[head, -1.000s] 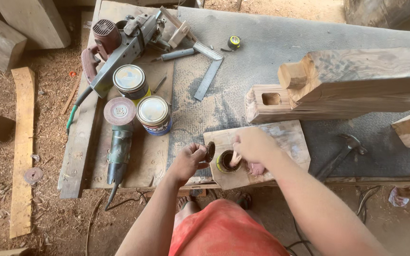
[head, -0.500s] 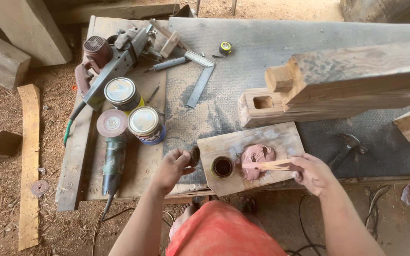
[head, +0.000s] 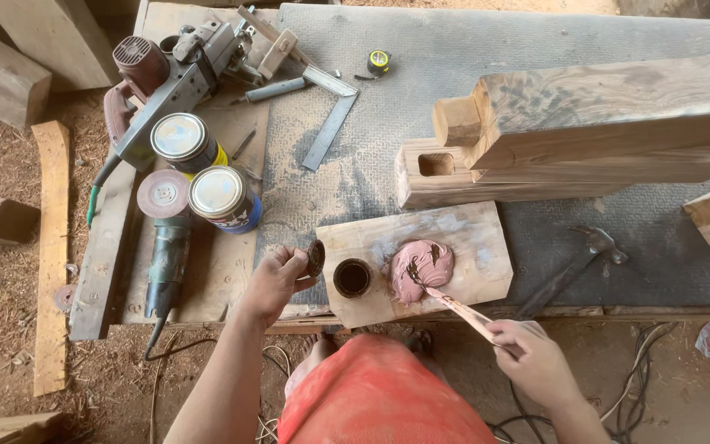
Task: The person mixes a pink paste on a wooden board using a wooden stick. They then add a dark liquid from a small can and continue mixing until the paste turns brown.
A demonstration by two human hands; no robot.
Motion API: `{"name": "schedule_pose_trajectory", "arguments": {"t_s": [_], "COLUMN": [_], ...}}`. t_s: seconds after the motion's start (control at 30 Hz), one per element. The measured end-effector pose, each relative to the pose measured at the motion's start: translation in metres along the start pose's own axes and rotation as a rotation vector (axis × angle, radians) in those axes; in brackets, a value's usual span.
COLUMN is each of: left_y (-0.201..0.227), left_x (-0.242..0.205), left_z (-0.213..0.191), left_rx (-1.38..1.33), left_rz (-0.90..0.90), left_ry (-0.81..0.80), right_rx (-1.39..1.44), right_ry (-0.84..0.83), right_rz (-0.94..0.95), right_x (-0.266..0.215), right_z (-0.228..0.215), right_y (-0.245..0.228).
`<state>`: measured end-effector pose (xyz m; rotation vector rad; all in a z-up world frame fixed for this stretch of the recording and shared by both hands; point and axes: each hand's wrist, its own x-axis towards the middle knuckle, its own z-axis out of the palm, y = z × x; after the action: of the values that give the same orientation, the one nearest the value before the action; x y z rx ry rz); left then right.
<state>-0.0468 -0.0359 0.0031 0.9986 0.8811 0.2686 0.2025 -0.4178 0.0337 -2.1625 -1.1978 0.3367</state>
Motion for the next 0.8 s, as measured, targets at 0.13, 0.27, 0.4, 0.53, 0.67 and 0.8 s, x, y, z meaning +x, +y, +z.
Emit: {"name": "schedule_pose_trajectory", "arguments": {"t_s": [0.13,0.27,0.4,0.53,0.67,0.8], "left_y": [-0.001,-0.004,-0.004,-0.005,-0.004,-0.008], "left_x": [-0.003,-0.008,-0.016,-0.028,-0.038,-0.045], "left_z": [0.002,0.0,-0.007,-0.017,-0.033,-0.047], "left_rx": [0.0,0.019,-0.017,0.003,0.016,0.019], "left_rz": [-0.006,-0.004,0.018,0.027,0.044,-0.01], "left_ry": [0.017,0.011,-0.016,-0.02,-0.023,0.02], "right_rx": [0.079,0.042,-0.158,-0.309,-0.596,-0.603], "right_ry": [0.007,-0.06,-0.228,-0.299,-0.59,-0.493], "right_rz": [0.111,0.113,-0.116,-0.365,-0.131,-0.141], "right_x": [0.014,0.059,0.113,0.149,0.176,0.179], "right_z": [-0.029,-0.034,-0.006,0.033,0.034,0.023], "right_y": [-0.027,-0.082,-0.152,-0.213,-0.256,-0.277]}}
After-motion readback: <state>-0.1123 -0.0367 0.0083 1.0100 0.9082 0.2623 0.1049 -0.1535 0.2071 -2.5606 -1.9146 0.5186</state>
